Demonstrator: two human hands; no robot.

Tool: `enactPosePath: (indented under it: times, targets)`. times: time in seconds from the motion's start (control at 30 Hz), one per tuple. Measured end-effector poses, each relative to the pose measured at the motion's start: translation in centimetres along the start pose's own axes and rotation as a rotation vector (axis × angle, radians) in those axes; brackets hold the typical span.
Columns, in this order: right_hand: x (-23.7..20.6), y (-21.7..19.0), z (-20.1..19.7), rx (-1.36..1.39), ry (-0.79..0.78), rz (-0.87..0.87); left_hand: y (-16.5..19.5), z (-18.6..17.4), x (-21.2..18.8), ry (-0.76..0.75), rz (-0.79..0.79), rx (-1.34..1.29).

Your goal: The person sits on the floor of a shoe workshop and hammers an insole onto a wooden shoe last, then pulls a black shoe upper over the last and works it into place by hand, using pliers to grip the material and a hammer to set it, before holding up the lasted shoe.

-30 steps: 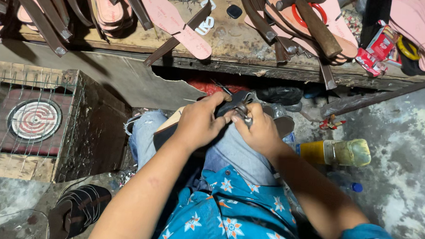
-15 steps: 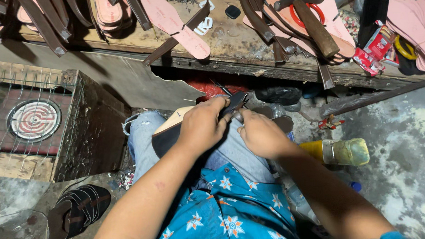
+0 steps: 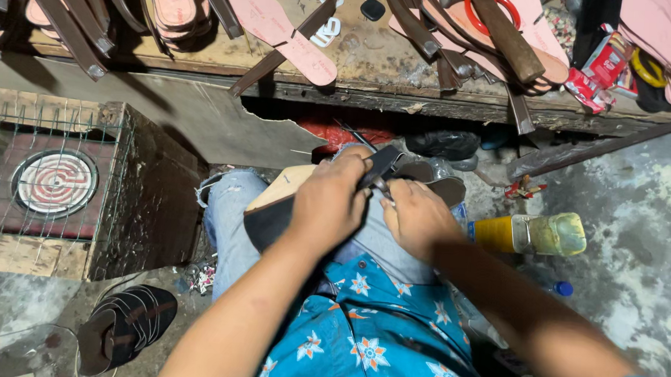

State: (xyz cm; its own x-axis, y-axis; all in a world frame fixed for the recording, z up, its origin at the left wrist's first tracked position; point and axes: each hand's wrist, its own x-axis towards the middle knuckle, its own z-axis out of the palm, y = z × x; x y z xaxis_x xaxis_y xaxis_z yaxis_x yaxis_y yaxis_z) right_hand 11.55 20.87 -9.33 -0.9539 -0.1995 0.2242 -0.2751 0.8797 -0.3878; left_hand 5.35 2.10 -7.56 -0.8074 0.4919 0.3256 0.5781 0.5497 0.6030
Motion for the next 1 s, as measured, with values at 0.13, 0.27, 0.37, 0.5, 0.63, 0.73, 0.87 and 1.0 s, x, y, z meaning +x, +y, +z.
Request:
enactPosePath:
  times: [0.13,0.27,0.37,0.5,0.63,0.73,0.87,1.0]
  targets:
    - [1.6,1.5,2.6,0.152,0.234,-0.105,-1.5,-1.9,2.3,-0.138,-0.1,-0.256]
    - [3.0,2.7,3.2,0.083,0.252,-0.088,-1.5,-1.9,3.2,-0.104,-0.114,-0.249]
    - [3.8,2.9,2.1,0.221,0.06,-0.014,-1.6,-1.9,3.2,-0.046,-0.061,-0.223]
    - [4.1,2.8,-0.3,0.278,-0.402,0.214,-1.7,-1.8,2.8,-0.07,-0.095,-0.211]
    - [3.4,1.5,-1.3,-0.085,-0.29,0.036,-1.5,-1.4,2.5,-0.106,-0.137,-0.199]
    - [3.4,0.1,-1.4,-0.17,-0.301,0.126,-1.3,-1.0,2.1,-0.014,0.016,-0.154]
    - [3.2,-1.1,-2.0,-0.302,-0.414,0.202,-0.6,-0.3,0.6,0.083,0.126,-0.06]
    - [2.4,-1.4,-1.7,-0.216,-0.378,0.247,-0.6,-0.1,0.1,0.136,0.169,0.028]
